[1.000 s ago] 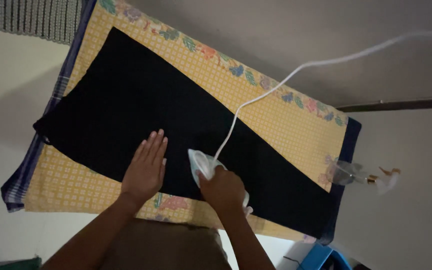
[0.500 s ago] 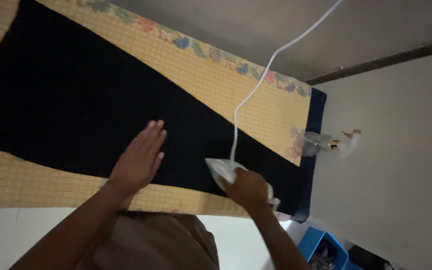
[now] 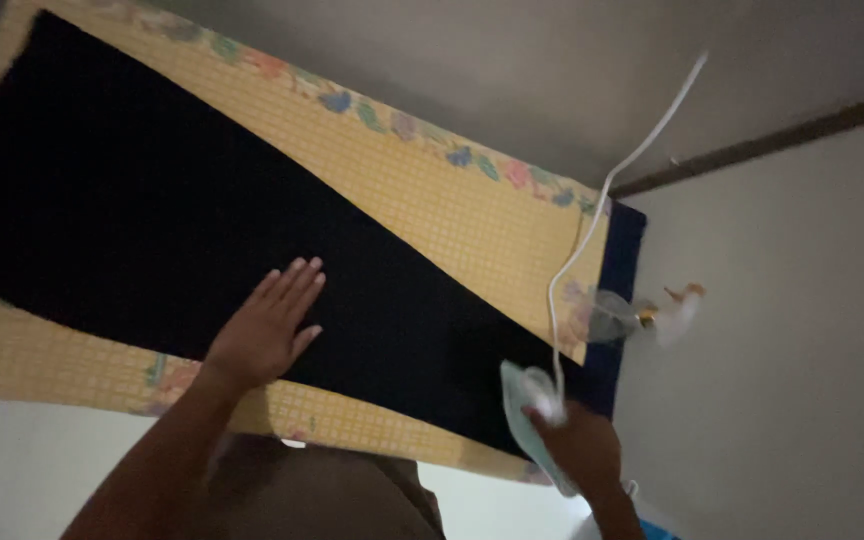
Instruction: Ironing a pair of black pants on an ironing board and hanging them in a closet.
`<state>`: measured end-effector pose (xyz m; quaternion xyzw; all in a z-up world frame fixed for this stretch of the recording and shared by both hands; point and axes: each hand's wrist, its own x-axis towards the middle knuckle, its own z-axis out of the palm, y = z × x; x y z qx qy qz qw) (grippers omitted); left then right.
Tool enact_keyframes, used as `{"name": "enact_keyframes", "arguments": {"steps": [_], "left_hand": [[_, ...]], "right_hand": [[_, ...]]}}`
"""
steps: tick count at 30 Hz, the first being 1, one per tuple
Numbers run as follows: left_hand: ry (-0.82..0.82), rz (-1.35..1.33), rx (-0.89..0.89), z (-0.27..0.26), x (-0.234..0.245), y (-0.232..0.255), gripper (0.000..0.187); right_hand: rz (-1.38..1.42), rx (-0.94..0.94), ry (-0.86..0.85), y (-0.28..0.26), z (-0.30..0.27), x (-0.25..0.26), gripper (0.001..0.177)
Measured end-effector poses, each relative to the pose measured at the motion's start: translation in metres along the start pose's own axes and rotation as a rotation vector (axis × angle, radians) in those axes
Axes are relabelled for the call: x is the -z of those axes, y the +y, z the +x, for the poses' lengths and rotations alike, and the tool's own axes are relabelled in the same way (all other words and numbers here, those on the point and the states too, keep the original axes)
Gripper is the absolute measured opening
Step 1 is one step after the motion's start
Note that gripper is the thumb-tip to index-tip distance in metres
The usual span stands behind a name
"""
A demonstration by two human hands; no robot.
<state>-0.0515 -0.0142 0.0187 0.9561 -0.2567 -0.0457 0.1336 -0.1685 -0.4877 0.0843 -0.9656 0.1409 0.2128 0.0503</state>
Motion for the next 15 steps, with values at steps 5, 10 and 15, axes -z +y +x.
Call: {"name": "enact_keyframes", "arguments": {"steps": [5,10,15], "left_hand": [[0.047,0.010,-0.046,0.001,-0.002,-0.003,0.072],[-0.011,-0.039,-0.097,0.026,0.012,-0.039,0.060],[0.343,-0.137,-0.122,0.086,0.046,-0.136,0.048]], "right_hand": [[-0.097,0.213,0.339,-0.014,0.100,0.012,0.043],[1.320,0.245,0.416,-0.047,0.219,0.014,0.021],[1.673,0.262,0.419,-0.069,0.263,-0.016,0.048]]}}
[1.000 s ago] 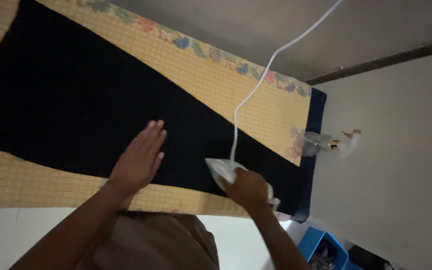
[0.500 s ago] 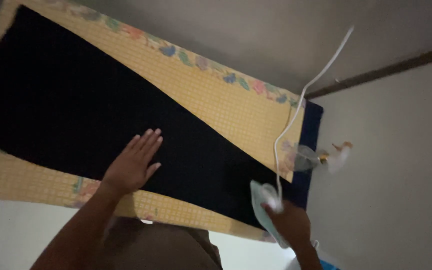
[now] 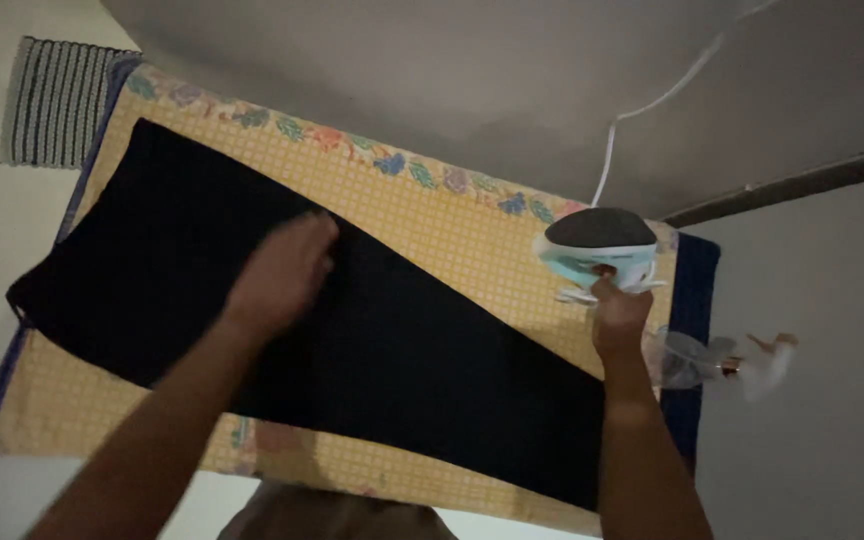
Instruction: Ironing a pair of black pants on an ironing board and hanging them in a closet.
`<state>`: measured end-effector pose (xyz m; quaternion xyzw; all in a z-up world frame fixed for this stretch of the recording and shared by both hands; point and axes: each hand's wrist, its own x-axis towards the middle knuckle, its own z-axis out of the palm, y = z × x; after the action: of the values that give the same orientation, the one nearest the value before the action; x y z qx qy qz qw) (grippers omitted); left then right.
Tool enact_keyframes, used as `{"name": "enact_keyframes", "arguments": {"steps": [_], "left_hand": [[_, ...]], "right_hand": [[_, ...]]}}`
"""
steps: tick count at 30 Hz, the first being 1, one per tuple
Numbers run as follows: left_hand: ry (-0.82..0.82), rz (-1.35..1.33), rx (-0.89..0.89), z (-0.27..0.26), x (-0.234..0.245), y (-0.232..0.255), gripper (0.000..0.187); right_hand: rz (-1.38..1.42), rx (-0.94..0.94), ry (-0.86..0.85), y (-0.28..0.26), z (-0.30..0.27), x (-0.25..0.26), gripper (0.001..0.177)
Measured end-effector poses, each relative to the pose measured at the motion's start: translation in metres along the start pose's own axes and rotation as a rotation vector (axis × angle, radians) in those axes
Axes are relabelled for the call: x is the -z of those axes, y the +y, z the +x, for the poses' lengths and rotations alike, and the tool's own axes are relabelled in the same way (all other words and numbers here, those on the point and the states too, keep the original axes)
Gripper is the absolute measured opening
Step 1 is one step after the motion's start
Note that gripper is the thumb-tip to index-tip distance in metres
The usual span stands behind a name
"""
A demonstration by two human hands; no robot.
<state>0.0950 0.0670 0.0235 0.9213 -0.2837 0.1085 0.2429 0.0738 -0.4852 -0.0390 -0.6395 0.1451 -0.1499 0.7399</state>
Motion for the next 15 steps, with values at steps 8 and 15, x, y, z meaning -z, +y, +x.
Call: {"name": "enact_keyframes", "arguments": {"steps": [8,15], "left_hand": [[-0.766,0.354,0.135,0.103,0.076,-0.115,0.023],[-0.768,0.387,0.076,0.057,0.096,-0.228,0.019]], "right_hand": [[-0.708,0.058,0.015,-0.053,-0.086,0.000,0.059],[-1.504,-0.111,-0.166,-0.092,-0.189,0.085,0.039]]}}
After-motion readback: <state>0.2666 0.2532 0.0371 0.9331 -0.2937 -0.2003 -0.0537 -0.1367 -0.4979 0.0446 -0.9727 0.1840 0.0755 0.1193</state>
